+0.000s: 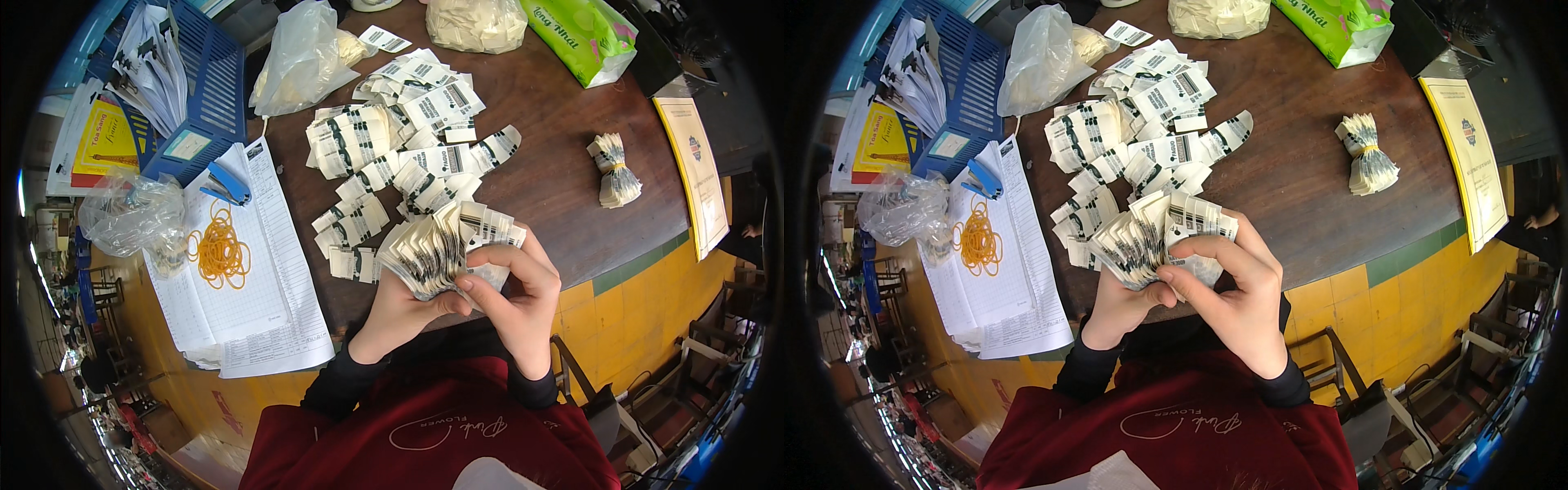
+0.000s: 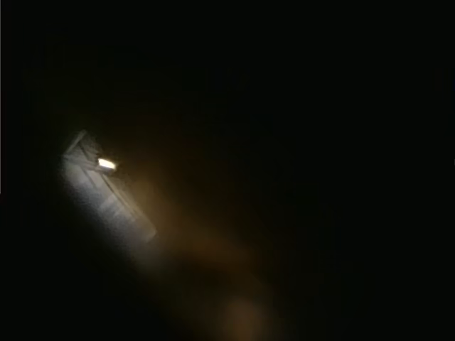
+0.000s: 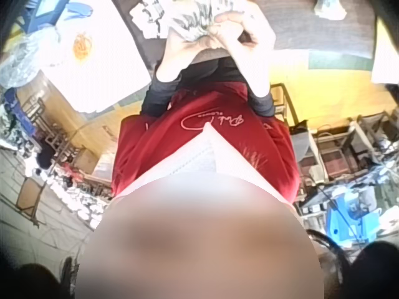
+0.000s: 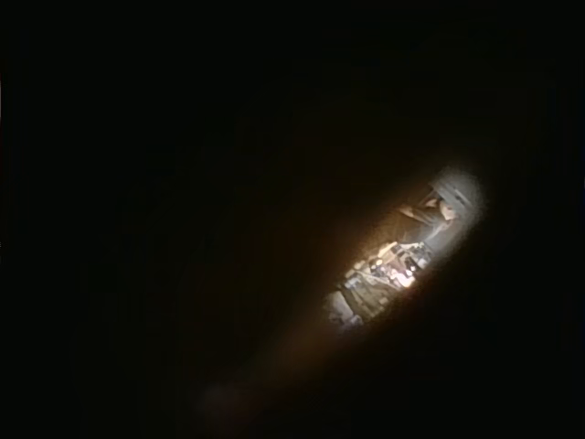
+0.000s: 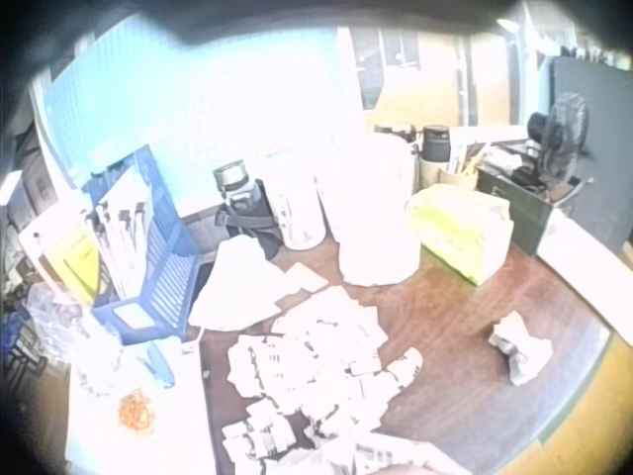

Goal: The person gathers loose paper receipts from a table, aligns them into neat stacks, and secures each stack with a rubber band. The person repeats this process, creating multiple bundled stacks of receipts.

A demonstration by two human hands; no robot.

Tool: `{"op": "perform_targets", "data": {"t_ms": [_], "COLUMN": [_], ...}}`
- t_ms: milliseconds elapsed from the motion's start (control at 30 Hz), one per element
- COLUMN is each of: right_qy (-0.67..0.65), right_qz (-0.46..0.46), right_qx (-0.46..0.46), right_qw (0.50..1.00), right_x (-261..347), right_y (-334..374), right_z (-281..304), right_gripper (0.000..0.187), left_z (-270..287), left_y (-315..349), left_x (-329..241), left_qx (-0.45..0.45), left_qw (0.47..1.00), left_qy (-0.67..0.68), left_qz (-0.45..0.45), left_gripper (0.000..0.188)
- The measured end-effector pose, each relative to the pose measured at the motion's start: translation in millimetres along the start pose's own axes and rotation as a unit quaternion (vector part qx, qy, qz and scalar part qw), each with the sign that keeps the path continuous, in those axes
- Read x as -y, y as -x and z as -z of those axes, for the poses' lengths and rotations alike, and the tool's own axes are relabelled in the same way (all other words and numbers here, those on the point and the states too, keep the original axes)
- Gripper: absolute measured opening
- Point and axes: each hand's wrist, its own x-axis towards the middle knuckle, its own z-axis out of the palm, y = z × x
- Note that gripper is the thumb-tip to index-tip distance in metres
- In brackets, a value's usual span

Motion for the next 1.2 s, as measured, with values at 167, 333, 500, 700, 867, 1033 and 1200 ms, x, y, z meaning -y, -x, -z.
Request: {"op": "perform_targets", "data": {"t_ms": [167, 333, 500, 700, 867, 1033, 1200], "right_qy": [-0.042, 0.001, 0.008, 0.025, 0.015, -0.029, -0.04], "right_qz": [-0.037, -0.004, -0.02, -0.008, 0.005, -0.028, -0.048], "right_qx": [-0.009, -0.01, -0.029, -0.018, 0.014, 0.022, 0.014], "right_qw": [0.998, 1.0, 0.999, 0.999, 1.0, 0.999, 0.998], "right_x": [-3, -2, 2, -1, -2, -2, -4], "right_y": [2, 1, 2, 3, 2, 3, 5], "right_z": [0, 0, -4, -3, 3, 4, 4], "right_gripper": [0.018, 0.015, 0.013, 0.016, 0.018, 0.017, 0.014], "left_z": [0, 1, 0, 2, 1, 2, 1], "left_y": [-1, 1, 1, 2, 1, 1, 1], "left_x": [-1, -1, 2, 2, -2, -4, -4], "left_qx": [-0.004, -0.009, -0.012, -0.009, 0.004, 0.031, 0.013], "left_qw": [1.0, 1.0, 1.0, 0.999, 0.999, 0.998, 0.998], "left_qy": [-0.012, -0.028, -0.018, -0.039, -0.044, -0.058, -0.054], "left_qz": [0.008, 0.01, -0.002, 0.006, -0.01, -0.025, -0.01], "left_gripper": [0.063, 0.063, 0.064, 0.065, 0.065, 0.066, 0.068]}}
